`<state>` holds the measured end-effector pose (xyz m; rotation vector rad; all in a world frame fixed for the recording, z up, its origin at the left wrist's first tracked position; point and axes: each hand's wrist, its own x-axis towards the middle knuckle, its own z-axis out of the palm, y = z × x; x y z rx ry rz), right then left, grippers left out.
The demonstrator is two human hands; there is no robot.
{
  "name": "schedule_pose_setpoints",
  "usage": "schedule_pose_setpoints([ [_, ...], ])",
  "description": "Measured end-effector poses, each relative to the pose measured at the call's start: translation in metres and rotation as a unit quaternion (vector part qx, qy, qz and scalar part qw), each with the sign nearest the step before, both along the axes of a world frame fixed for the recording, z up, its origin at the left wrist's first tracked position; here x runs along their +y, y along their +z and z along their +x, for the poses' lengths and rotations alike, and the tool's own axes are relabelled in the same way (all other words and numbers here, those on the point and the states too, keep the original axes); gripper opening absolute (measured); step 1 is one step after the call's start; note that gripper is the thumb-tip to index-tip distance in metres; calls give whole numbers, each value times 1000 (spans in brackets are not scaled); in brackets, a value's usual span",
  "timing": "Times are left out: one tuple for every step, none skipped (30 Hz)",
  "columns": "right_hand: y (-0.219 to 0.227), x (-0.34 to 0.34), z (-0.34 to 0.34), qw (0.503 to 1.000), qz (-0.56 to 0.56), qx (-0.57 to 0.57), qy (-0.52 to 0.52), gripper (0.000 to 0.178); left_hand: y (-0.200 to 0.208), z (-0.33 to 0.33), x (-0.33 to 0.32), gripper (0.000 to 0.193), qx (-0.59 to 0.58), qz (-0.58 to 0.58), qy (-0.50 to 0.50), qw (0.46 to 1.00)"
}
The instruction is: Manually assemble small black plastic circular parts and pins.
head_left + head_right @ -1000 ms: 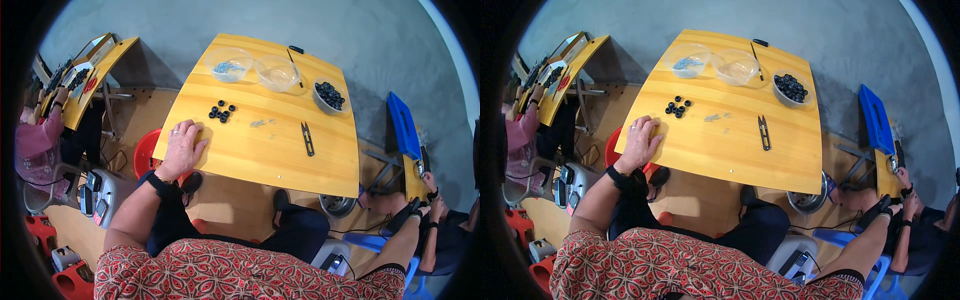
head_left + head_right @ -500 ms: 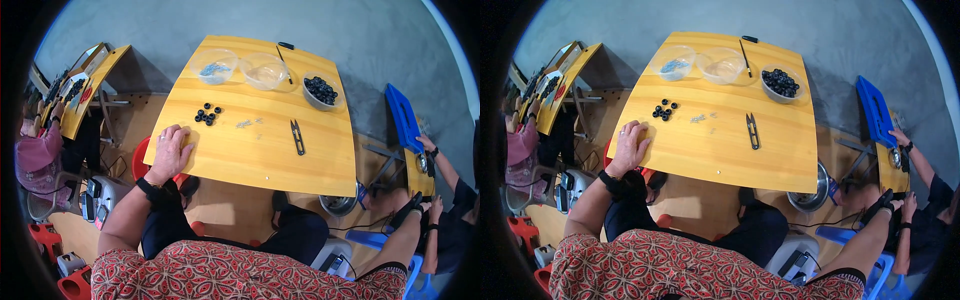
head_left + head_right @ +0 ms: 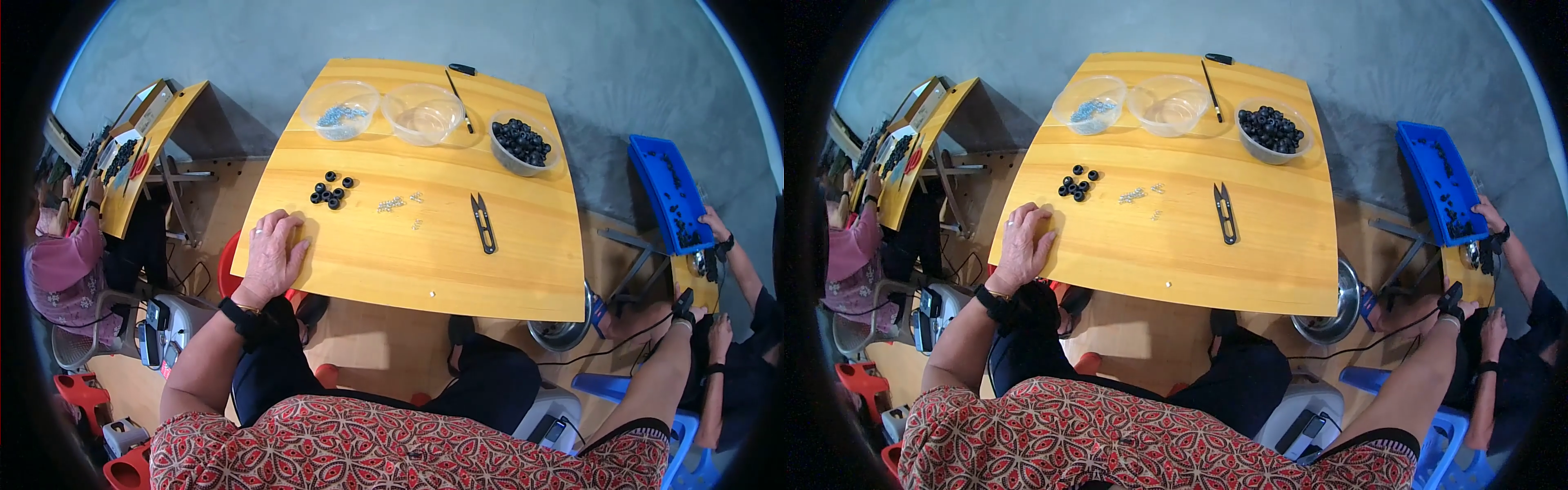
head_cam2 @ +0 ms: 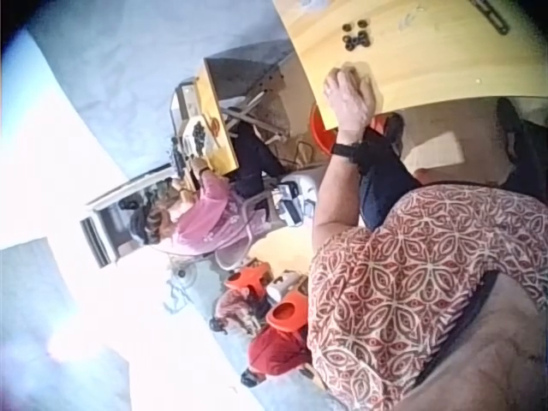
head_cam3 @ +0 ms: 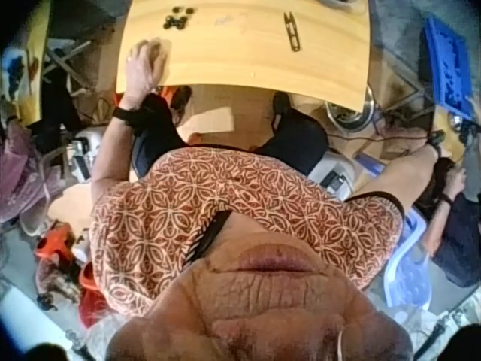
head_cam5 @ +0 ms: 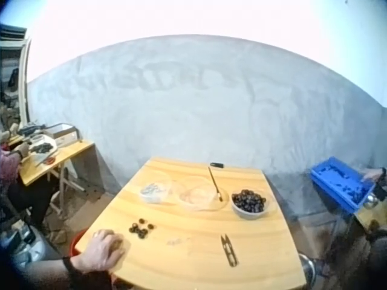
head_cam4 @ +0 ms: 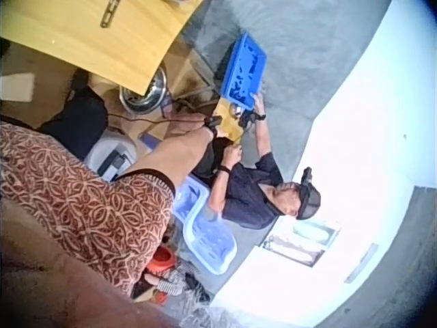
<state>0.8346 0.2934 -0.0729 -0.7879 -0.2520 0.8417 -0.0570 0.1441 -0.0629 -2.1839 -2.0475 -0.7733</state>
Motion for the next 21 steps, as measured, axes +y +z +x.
schedule_pose_setpoints([
  [-1,5,-10,1000,8,9,4,84,0,1,0,31,1,0,-2,1000],
  [-4,9,-22,1000,15,18,8,85,2,1,0,31,1,-2,-2,1000],
  [5,0,-16,999,25,19,6,85,2,2,1,31,-2,-5,0,1000],
  [10,0,-19,1000,0,14,11,81,0,2,4,32,-6,-9,-1,1000],
  [16,6,-23,1000,-25,8,15,78,-4,4,6,32,-14,-7,-10,1000],
  [-3,24,-79,995,-54,28,-78,67,1,2,-1,31,2,-15,6,1000],
  [0,18,-115,995,-58,14,-79,64,4,-1,-5,31,8,-14,13,1000],
  [12,10,-131,995,-56,-7,-86,61,5,-3,-4,31,7,-9,11,1000],
  [22,4,-124,995,-50,-13,-90,61,4,-3,-4,31,-1,-6,7,1000],
  [29,-6,-114,996,-60,-18,-67,59,2,-2,-5,30,-6,-7,4,1000],
  [34,-13,-104,996,-71,-23,-44,58,2,-1,-5,30,-10,-6,2,1000],
  [42,-17,-100,996,-70,-26,-46,58,2,0,-4,30,-13,2,-2,1000],
  [51,-22,-95,994,-101,8,-37,56,2,0,-3,30,-16,10,-6,1000],
  [58,-26,-92,990,-132,43,-29,55,1,0,-2,30,-19,10,-7,1000],
  [61,-31,-91,989,-146,5,-37,53,1,0,-1,30,-21,15,-14,1000],
  [61,-33,-91,988,-146,4,-39,53,0,1,0,31,-23,20,-22,999],
  [60,-32,-114,984,-168,-17,-55,52,2,-1,-4,31,-19,16,-19,1000],
  [58,-31,-130,979,-190,-38,-70,52,3,-4,-9,31,-8,12,-4,1000],
  [60,-39,-111,979,-183,-47,-74,50,4,-4,-7,31,-8,16,-3,1000],
  [70,-58,-63,979,-171,16,-106,49,-3,0,2,31,-29,25,-26,999],
  [65,-62,-64,979,-172,20,-104,49,-3,-2,0,31,-24,28,-22,999],
])
